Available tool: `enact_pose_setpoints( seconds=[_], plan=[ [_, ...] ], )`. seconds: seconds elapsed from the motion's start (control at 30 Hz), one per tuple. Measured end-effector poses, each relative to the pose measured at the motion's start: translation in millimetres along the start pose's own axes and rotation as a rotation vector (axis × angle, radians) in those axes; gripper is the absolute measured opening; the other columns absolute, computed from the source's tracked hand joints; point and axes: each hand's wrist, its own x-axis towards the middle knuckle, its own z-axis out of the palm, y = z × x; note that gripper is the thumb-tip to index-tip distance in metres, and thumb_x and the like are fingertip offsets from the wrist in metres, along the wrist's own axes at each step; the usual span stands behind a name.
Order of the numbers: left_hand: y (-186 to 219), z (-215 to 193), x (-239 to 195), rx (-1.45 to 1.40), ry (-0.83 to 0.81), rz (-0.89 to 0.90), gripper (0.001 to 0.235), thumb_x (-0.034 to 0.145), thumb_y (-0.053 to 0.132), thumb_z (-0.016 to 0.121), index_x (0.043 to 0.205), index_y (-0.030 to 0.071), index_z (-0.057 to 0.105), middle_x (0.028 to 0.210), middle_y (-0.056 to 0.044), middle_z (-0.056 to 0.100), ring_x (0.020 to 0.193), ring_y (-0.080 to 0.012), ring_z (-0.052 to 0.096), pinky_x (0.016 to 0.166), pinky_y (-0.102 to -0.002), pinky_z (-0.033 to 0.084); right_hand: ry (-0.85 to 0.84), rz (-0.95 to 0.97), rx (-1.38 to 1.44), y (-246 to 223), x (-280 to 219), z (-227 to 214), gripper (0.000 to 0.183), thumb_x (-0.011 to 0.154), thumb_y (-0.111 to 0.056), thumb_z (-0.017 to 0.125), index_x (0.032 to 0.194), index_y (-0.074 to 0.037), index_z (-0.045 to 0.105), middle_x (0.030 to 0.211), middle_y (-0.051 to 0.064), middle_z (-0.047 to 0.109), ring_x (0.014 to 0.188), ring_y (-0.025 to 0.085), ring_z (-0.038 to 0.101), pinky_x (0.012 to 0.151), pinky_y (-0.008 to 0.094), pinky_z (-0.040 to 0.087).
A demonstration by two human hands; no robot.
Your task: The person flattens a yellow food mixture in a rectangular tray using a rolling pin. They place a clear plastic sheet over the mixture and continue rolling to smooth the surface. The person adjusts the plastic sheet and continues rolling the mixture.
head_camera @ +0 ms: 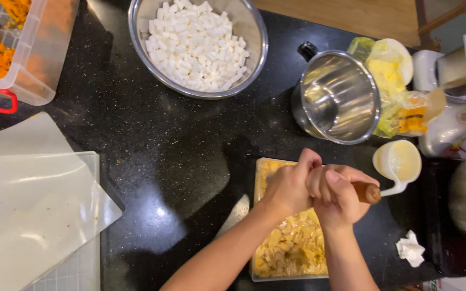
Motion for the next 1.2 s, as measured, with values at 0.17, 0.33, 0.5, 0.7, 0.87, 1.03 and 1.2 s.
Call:
enact_pose_setpoints(
  seconds=[0.17,0.33,0.5,0.7,0.87,1.03,1.2],
  plan=[
    [-47,30,15,-0.003,0.063,0.107,0.046,0.093,0.037,0.067,0.132,0.03,0.043,0.089,-0.02,0.083,0.1,-0.0484,0.084,0.099,-0.065,0.061,0.015,0.018,-0.039,21,-17,-12,0.045,0.088,0.004,0.058,0.057,-0.016,0.034,0.04,0.002,0.028,0.028,0.014,0.029,0.033,0.029,0.027],
    [-60,55,21,0.051,0.11,0.203,0.055,0.086,0.035,0.073,0.132,0.027,0.043,0.081,-0.017,0.082,0.091,-0.0447,0.086,0.092,-0.063,0.064,0.053,0.036,0.025,25,-29,-26,0.043,0.091,0.002,0.055,0.061,-0.019,0.032,0.043,-0.003,0.026,0.033,0.013,0.027,0.036,0.027,0.027],
    [-29,37,7,0.04,0.039,0.268,0.067,0.079,0.03,0.081,0.135,0.03,0.044,0.089,-0.019,0.084,0.096,-0.0484,0.085,0.092,-0.063,0.065,0.067,-0.058,-0.046,5,-30,-34,0.046,0.086,0.006,0.057,0.057,-0.019,0.031,0.04,0.0,0.027,0.029,0.015,0.031,0.033,0.029,0.027],
    [-40,15,28,-0.032,0.071,0.233,0.046,0.093,0.033,0.069,0.132,0.029,0.046,0.096,-0.019,0.085,0.099,-0.0476,0.084,0.087,-0.069,0.06,0.072,-0.088,0.056,32,-11,-12,0.043,0.086,0.005,0.056,0.059,-0.017,0.031,0.044,0.0,0.023,0.032,0.014,0.026,0.035,0.03,0.023],
    [-40,7,20,-0.098,0.11,0.067,0.026,0.107,0.037,0.055,0.129,0.025,0.049,0.087,-0.026,0.081,0.099,-0.0516,0.082,0.093,-0.07,0.059,0.005,-0.056,-0.077,43,-6,-5,0.045,0.084,0.007,0.061,0.053,-0.016,0.038,0.039,0.004,0.033,0.025,0.018,0.036,0.031,0.03,0.027],
    [-33,12,19,0.008,0.107,0.169,0.037,0.099,0.036,0.062,0.13,0.027,0.045,0.087,-0.023,0.082,0.098,-0.0504,0.084,0.091,-0.068,0.06,0.042,-0.036,0.078,42,-19,-33,0.042,0.087,0.004,0.056,0.058,-0.017,0.033,0.043,0.001,0.023,0.031,0.017,0.024,0.034,0.032,0.023],
    [15,25,13,0.073,-0.016,0.26,0.033,0.108,0.03,0.054,0.138,0.019,0.045,0.079,-0.023,0.081,0.069,-0.0589,0.077,0.06,-0.071,0.05,-0.043,0.138,0.037,-25,-16,-51,0.033,0.101,-0.013,0.045,0.069,-0.02,0.04,0.051,-0.002,0.031,0.042,0.016,0.026,0.049,0.037,0.028]
  ],
)
